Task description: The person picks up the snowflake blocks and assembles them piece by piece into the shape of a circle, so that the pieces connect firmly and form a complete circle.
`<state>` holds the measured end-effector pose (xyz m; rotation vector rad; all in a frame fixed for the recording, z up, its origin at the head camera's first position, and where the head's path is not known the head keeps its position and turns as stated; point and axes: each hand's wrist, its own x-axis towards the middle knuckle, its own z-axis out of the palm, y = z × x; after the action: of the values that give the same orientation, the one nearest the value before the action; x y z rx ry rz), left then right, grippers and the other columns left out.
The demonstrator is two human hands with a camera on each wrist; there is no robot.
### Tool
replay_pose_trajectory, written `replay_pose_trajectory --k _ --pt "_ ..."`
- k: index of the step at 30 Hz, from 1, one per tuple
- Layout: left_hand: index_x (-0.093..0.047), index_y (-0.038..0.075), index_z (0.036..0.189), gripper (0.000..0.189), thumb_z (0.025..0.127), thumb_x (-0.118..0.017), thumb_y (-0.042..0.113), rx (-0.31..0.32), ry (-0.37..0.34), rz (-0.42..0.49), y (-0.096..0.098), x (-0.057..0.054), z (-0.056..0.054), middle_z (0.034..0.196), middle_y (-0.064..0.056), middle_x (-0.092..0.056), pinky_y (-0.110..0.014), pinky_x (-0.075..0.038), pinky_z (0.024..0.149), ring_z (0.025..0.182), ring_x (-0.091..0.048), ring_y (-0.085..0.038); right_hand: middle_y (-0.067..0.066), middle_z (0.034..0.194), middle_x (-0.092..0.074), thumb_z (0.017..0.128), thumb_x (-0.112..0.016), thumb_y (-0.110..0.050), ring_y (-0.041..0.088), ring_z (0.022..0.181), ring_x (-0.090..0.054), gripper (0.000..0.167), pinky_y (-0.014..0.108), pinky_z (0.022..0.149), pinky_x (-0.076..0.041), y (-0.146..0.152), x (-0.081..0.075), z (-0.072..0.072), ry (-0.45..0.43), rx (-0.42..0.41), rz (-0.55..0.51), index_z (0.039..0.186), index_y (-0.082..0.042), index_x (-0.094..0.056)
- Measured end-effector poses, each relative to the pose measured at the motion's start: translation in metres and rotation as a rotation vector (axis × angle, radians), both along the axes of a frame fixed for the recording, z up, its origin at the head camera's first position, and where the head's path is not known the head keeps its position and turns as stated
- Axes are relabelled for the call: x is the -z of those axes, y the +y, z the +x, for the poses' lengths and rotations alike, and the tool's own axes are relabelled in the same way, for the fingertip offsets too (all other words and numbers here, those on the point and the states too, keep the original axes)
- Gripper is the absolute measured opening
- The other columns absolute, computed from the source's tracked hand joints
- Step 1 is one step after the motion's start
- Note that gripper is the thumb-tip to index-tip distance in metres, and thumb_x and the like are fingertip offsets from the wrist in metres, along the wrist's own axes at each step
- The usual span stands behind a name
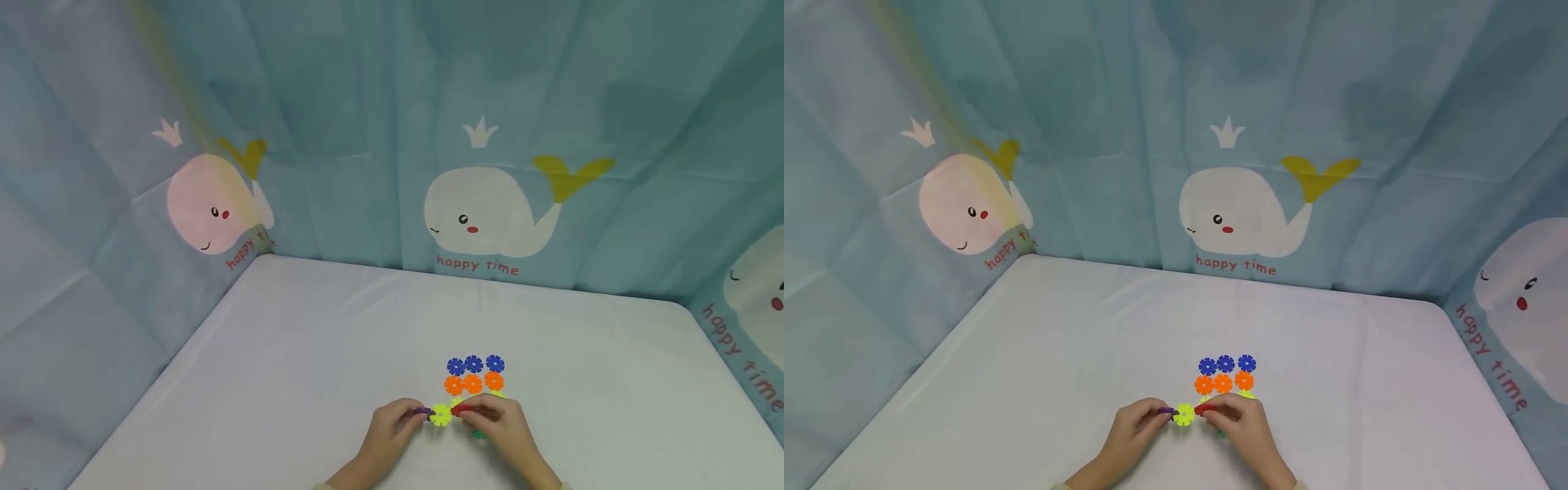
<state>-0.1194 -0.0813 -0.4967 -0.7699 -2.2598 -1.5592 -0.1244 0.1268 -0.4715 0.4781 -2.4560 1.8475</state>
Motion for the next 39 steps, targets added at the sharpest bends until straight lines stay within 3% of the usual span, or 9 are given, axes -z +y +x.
replay_pose_trajectory --k 5,10,13,16,21,28,31,34,39 --pt "-0.061 0.003 0.087 0.01 0.08 -0.062 -0.005 0.006 0.021 -0.031 -0.001 0.005 -0.001 0.082 -0.002 -0.063 -0.021 -0.048 0.064 0.073 -0.059 -0.01 0.009 0.076 -0.065 0.079 -0.065 -0.001 0.023 0.059 -0.06 0.005 0.029 0.057 -0.051 0.002 -0.007 0.003 -0.018 -0.076 -0.016 0.084 0.001 -0.067" --pt "-0.06 -0.003 0.084 0.012 0.077 -0.061 -0.012 0.022 0.048 0.007 0.002 -0.02 0.003 0.078 -0.009 -0.062 -0.022 -0.048 0.061 0.069 -0.06 -0.016 0.013 0.076 -0.065 0.078 -0.064 0.004 0.027 0.061 -0.062 0.005 0.031 0.057 -0.051 -0.001 -0.02 0.002 0.041 -0.13 -0.046 0.083 0.005 -0.065" --pt "-0.059 -0.004 0.082 0.011 0.076 -0.061 -0.014 0.02 0.057 0.02 0.001 -0.036 0.007 0.077 -0.01 -0.062 -0.021 -0.048 0.062 0.068 -0.06 -0.017 0.011 0.075 -0.065 0.078 -0.064 0.005 0.026 0.06 -0.062 0.005 0.032 0.056 -0.051 -0.002 -0.013 -0.002 0.088 -0.162 -0.064 0.082 0.003 -0.065" --pt "-0.059 -0.004 0.081 0.012 0.074 -0.062 -0.014 0.011 0.103 0.018 0.0 -0.041 0.008 0.076 -0.01 -0.062 -0.019 -0.047 0.062 0.067 -0.06 -0.017 0.01 0.073 -0.065 0.079 -0.064 0.001 0.023 0.059 -0.061 0.004 0.031 0.055 -0.051 -0.002 -0.002 -0.006 0.113 -0.178 -0.059 0.082 -0.001 -0.066" --pt "-0.059 -0.004 0.08 0.017 0.07 -0.064 -0.017 0.018 0.223 -0.013 -0.003 -0.026 0.005 0.074 -0.01 -0.062 -0.015 -0.046 0.061 0.065 -0.06 -0.015 0.008 0.072 -0.064 0.082 -0.063 -0.008 0.019 0.058 -0.06 0.005 0.028 0.056 -0.05 -0.002 0.008 -0.005 0.05 -0.169 -0.034 0.082 -0.003 -0.066" --pt "-0.06 0.001 0.084 0.014 0.075 -0.065 -0.009 0.053 0.202 -0.06 -0.009 0.001 -0.001 0.076 -0.005 -0.063 -0.014 -0.045 0.061 0.068 -0.059 -0.01 0.009 0.071 -0.063 0.081 -0.062 -0.001 0.02 0.057 -0.059 0.004 0.029 0.055 -0.05 -0.008 0.014 0.003 -0.012 -0.114 -0.038 0.08 -0.002 -0.066" --pt "-0.06 0.003 0.085 0.014 0.076 -0.065 -0.007 0.035 0.168 -0.043 -0.01 0.0 -0.001 0.078 -0.005 -0.063 -0.015 -0.046 0.062 0.069 -0.059 -0.009 0.008 0.073 -0.064 0.079 -0.064 0.001 0.019 0.058 -0.06 0.003 0.029 0.057 -0.051 -0.015 0.009 0.009 -0.02 -0.056 -0.066 0.08 -0.002 -0.066" --pt "-0.058 0.0 0.084 0.014 0.076 -0.064 -0.01 0.045 0.147 0.0 -0.009 -0.01 0.004 0.079 -0.008 -0.062 -0.019 -0.048 0.062 0.07 -0.06 -0.011 0.007 0.073 -0.064 0.078 -0.064 0.003 0.018 0.059 -0.061 0.005 0.028 0.057 -0.051 -0.021 0.002 0.015 -0.009 0.0 -0.094 0.082 0.0 -0.065" --pt "-0.056 -0.003 0.084 0.016 0.075 -0.061 -0.015 0.079 0.119 0.059 -0.002 -0.028 0.011 0.079 -0.011 -0.061 -0.023 -0.049 0.062 0.071 -0.06 -0.014 0.011 0.073 -0.062 0.074 -0.062 0.016 0.023 0.059 -0.06 0.019 0.028 0.053 -0.05 -0.02 -0.005 0.016 0.121 0.066 -0.151 0.088 0.007 -0.054"
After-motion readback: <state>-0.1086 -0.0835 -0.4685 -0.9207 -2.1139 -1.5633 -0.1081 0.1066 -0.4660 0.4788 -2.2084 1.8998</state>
